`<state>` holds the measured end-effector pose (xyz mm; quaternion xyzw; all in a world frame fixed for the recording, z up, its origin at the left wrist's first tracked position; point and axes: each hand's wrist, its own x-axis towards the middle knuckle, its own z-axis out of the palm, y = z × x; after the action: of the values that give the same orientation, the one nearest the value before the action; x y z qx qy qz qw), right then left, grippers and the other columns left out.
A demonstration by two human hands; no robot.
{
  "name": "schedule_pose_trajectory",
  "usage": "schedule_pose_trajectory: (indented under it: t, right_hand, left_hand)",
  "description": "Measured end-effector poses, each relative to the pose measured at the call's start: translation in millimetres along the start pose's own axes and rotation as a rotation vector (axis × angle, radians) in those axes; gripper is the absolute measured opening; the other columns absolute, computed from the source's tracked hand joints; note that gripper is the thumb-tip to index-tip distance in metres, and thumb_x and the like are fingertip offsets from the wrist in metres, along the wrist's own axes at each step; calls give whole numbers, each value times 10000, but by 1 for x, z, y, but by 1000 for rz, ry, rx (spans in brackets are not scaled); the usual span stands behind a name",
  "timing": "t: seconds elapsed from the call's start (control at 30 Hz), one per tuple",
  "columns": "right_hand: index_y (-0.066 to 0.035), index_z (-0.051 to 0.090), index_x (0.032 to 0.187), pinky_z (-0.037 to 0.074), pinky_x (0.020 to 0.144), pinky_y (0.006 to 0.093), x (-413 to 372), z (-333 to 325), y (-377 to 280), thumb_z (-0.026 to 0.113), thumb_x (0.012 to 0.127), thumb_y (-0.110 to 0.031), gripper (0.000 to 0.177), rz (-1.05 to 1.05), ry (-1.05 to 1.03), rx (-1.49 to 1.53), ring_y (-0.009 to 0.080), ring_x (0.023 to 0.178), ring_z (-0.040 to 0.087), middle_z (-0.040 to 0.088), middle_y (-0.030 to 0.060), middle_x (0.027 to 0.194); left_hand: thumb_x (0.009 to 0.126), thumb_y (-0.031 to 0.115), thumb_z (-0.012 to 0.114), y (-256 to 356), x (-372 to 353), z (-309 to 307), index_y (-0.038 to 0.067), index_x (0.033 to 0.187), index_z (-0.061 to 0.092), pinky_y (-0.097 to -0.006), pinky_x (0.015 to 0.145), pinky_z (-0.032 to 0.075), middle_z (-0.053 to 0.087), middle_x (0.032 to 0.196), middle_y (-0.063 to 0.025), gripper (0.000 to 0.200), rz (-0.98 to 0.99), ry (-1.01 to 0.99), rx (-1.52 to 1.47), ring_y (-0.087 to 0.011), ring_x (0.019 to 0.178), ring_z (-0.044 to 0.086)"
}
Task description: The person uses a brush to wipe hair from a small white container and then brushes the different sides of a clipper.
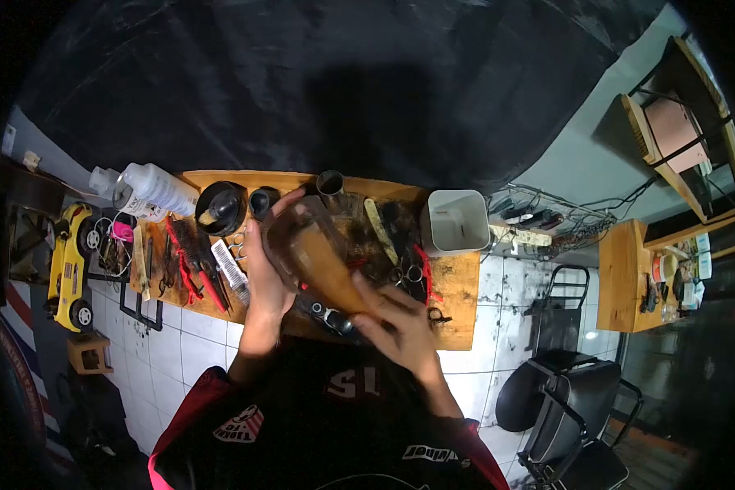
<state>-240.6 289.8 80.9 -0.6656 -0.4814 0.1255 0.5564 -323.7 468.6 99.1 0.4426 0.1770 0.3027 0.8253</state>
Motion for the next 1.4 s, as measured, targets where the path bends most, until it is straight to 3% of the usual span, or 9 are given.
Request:
schedule_pose_trajectory:
  t: [0.33, 0.43, 0.57, 0.73, 0.83, 0.93, 1.0, 1.13, 1.4]
  right_hand:
    - [-39, 573, 1302, 468, 604, 291, 4, 5, -5, 746, 808, -126, 530, 225, 119, -160, 192, 655, 561, 580, 127, 762]
    - [-24, 569, 1300, 459, 595, 285, 4, 9, 5, 752, 801, -125, 542, -75, 126, -25, 187, 641, 539, 570, 126, 753]
    - [-68, 544, 1338, 468, 611, 295, 5, 15, 1, 746, 806, -123, 571, 212, 81, -206, 198, 635, 508, 587, 122, 784]
    - [-60, 535, 1334, 445, 958, 334, -6, 1, 4, 674, 872, -127, 488, 278, -133, 25, 318, 1130, 615, 615, 253, 1193]
    - [-41, 556, 1308, 418, 990, 342, -10, -6, 1, 669, 874, -122, 456, 173, -251, 173, 306, 1149, 604, 615, 250, 1193]
    - [-20, 440, 1400, 467, 674, 253, -25, -9, 12, 572, 946, -145, 490, 246, -160, 448, 143, 733, 609, 673, 130, 980]
    - [-20, 303, 1474, 318, 470, 185, -25, -7, 11, 463, 1000, -184, 526, 282, -60, 698, 23, 522, 381, 569, 7, 791]
    - [-35, 243, 1498, 315, 474, 185, -10, 3, -1, 440, 1008, -191, 551, 329, 157, 482, 32, 517, 383, 467, -27, 701]
    - [11, 318, 1459, 414, 599, 223, -7, 4, -2, 483, 981, -139, 528, 250, 212, 272, 90, 652, 498, 574, 59, 853]
  left_hand:
    - [995, 563, 215, 1, -4, -1, 6, 1387, 378, -382, 1060, 353, 466, 1356, -150, 700, -53, -39, -10, -252, 1245, 467]
    - [995, 566, 210, 0, -4, 2, -4, 1384, 379, -371, 1054, 351, 467, 1355, -145, 711, -6, -22, 104, -240, 1236, 471]
    - [989, 579, 234, -9, -5, -11, 18, 1370, 393, -388, 1039, 364, 476, 1339, -153, 696, 49, -2, 245, -255, 1217, 481]
    - [966, 626, 284, 1, 5, -17, 72, 1274, 457, -415, 967, 448, 487, 1280, -129, 657, 175, 189, 98, -251, 1140, 528]
    - [968, 607, 326, -2, 5, -16, 74, 1277, 437, -416, 964, 454, 494, 1250, -118, 626, 234, 178, 97, -240, 1140, 521]
    - [970, 529, 426, -14, 5, -24, 96, 1267, 421, -424, 974, 449, 492, 1224, -104, 525, 320, 48, 177, -232, 1164, 496]
    - [961, 430, 509, -17, 2, -23, 123, 1218, 414, -428, 978, 443, 479, 1197, -84, 411, 299, 8, 127, -219, 1145, 479]
    - [931, 321, 592, 0, -11, 2, 150, 1103, 406, -415, 936, 460, 470, 1099, -51, 306, 86, 13, -261, -196, 1032, 489]
    - [752, -9, 713, -11, -22, -46, 21, 1188, 450, -319, 966, 433, 498, 1271, -115, 511, -219, -347, 82, -156, 1117, 522]
